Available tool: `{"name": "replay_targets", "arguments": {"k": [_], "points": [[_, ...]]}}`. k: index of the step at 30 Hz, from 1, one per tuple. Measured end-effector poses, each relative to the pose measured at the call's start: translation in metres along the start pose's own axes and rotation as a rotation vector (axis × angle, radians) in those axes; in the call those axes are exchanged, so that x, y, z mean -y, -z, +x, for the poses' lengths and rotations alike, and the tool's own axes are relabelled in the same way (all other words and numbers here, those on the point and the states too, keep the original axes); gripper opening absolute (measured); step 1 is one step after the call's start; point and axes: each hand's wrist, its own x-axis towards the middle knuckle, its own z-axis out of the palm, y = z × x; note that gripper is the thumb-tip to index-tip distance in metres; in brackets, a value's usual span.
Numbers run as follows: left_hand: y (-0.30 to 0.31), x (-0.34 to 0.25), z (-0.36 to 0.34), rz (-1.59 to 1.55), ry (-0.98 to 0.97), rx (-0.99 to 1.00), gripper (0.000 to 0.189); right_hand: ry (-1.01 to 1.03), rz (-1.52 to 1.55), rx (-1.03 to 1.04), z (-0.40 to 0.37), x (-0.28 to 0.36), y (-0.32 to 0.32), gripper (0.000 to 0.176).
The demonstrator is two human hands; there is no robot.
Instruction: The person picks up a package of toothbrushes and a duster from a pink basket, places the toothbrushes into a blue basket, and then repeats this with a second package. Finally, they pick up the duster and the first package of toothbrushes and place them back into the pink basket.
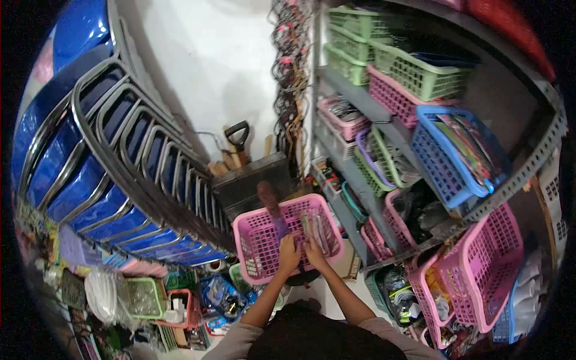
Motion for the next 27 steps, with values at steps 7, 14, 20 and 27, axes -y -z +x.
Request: {"name": "replay_targets", "arguments": {"k": [7, 14, 20, 27], "points": [[0.022, 0.051, -0.05, -0.069, 0.339, 0.009, 0.028, -0.077, -0.252, -0.013, -0.027, -0.032, -0.061, 0.065], [-0.009, 0.08, -0.066, -0.222, 0.407, 0.149, 0.024, -0.182, -0.117, -0.181, -0.021, -0.036, -0.031, 0.043], [-0.058, 0.092, -0.058, -0.323, 0.268, 0.241, 0.027, -0.249, -0.251, -0.232, -0.057, -0.01, 0.041, 0.049], [-0.122, 0.099, -0.018, -0.274, 0.384, 0.265, 0.03, -0.509, -0.635, -0.166, -0.139, -0.022, 0.113, 0.061]]}}
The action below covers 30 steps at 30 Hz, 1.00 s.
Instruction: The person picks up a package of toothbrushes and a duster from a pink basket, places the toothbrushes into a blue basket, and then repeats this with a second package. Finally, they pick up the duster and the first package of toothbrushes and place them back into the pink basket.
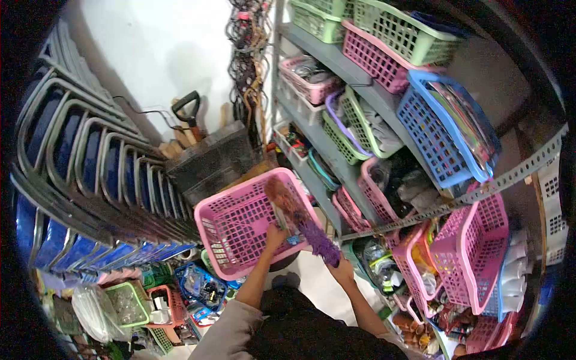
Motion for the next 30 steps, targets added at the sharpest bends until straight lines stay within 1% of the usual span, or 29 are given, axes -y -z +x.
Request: {"name": "replay_targets", "arguments": {"k": [1, 2, 3, 4, 5, 6, 8, 9, 11, 12, 14, 15, 17, 18, 19, 20, 21, 23, 24, 25, 27, 28, 29, 30], "points": [[-0.006, 0.002, 0.008, 0.023, 0.072, -0.033, 0.03, -0.056, -0.067, 0.05, -0.007, -0.008, 0.006, 0.06], [-0.011, 0.004, 0.012, 0.048, 0.144, -0.067, 0.03, -0.04, -0.054, 0.063, -0.013, -0.018, 0.008, 0.059], [-0.022, 0.027, 0.022, 0.043, 0.137, -0.047, 0.03, -0.059, -0.056, 0.051, -0.019, -0.027, 0.008, 0.059], [-0.038, 0.067, 0.034, 0.131, 0.091, -0.05, 0.03, -0.028, -0.061, 0.054, -0.025, -0.036, 0.008, 0.059], [-0.049, 0.091, 0.041, 0.221, 0.045, -0.055, 0.03, 0.004, -0.065, 0.059, -0.031, -0.044, 0.004, 0.059], [-0.051, 0.095, 0.044, 0.219, 0.04, -0.042, 0.03, 0.048, -0.073, 0.013, -0.037, -0.051, 0.0, 0.055], [-0.052, 0.104, 0.046, 0.359, 0.047, -0.039, 0.035, 0.036, -0.061, 0.015, -0.041, -0.063, -0.008, 0.055], [-0.047, 0.1, 0.045, 0.362, 0.042, -0.035, 0.035, 0.038, -0.05, 0.02, -0.043, -0.063, -0.01, 0.055], [-0.036, 0.092, 0.047, 0.113, 0.251, 0.117, 0.037, 0.009, -0.019, 0.026, -0.043, -0.062, -0.012, 0.055], [-0.037, 0.101, 0.049, 0.115, 0.244, 0.115, 0.037, 0.01, -0.024, 0.033, -0.04, -0.065, -0.016, 0.055], [-0.043, 0.127, 0.05, 0.016, 0.031, 0.0, 0.037, 0.012, -0.025, 0.037, -0.037, -0.066, -0.017, 0.055], [-0.034, 0.105, 0.044, 0.019, 0.027, -0.002, 0.037, 0.0, -0.026, 0.041, -0.035, -0.064, -0.016, 0.053], [-0.001, 0.02, 0.021, -0.05, 0.139, -0.048, 0.035, -0.003, -0.023, 0.045, -0.032, -0.064, -0.016, 0.052], [0.008, 0.01, 0.017, -0.045, 0.136, -0.055, 0.035, -0.023, -0.056, 0.107, -0.03, -0.068, -0.019, 0.049], [0.016, 0.003, 0.015, -0.163, 0.251, -0.028, 0.034, -0.042, -0.088, 0.167, -0.027, -0.074, -0.023, 0.047], [0.025, -0.004, 0.013, -0.282, 0.364, 0.0, 0.033, -0.042, -0.049, 0.186, -0.024, -0.078, -0.028, 0.046], [0.033, -0.009, 0.009, -0.278, 0.356, -0.006, 0.033, -0.034, -0.043, 0.182, -0.021, -0.079, -0.033, 0.046], [0.052, -0.021, -0.003, -0.565, 0.434, -0.015, 0.03, -0.106, 0.007, 0.298, -0.015, -0.08, -0.041, 0.05], [0.074, -0.073, -0.02, -0.707, 0.554, 0.004, 0.037, -0.094, 0.014, 0.296, -0.013, -0.081, -0.047, 0.05], [0.08, -0.073, -0.022, -0.703, 0.543, -0.006, 0.037, -0.061, 0.066, 0.281, -0.011, -0.084, -0.054, 0.049], [0.095, -0.067, -0.033, -0.941, 0.302, 0.052, 0.048, -0.009, 0.125, 0.264, -0.011, -0.09, -0.071, 0.049], [0.106, -0.067, -0.036, -0.973, 0.251, 0.107, 0.052, -0.005, 0.215, 0.239, -0.011, -0.092, -0.078, 0.049], [0.114, -0.068, -0.034, -0.972, 0.232, 0.095, 0.052, 0.001, 0.304, 0.215, -0.007, -0.093, -0.084, 0.049], [0.122, -0.071, -0.032, -0.983, 0.227, 0.106, 0.05, 0.023, 0.305, 0.214, -0.009, -0.081, -0.077, 0.049]]}}
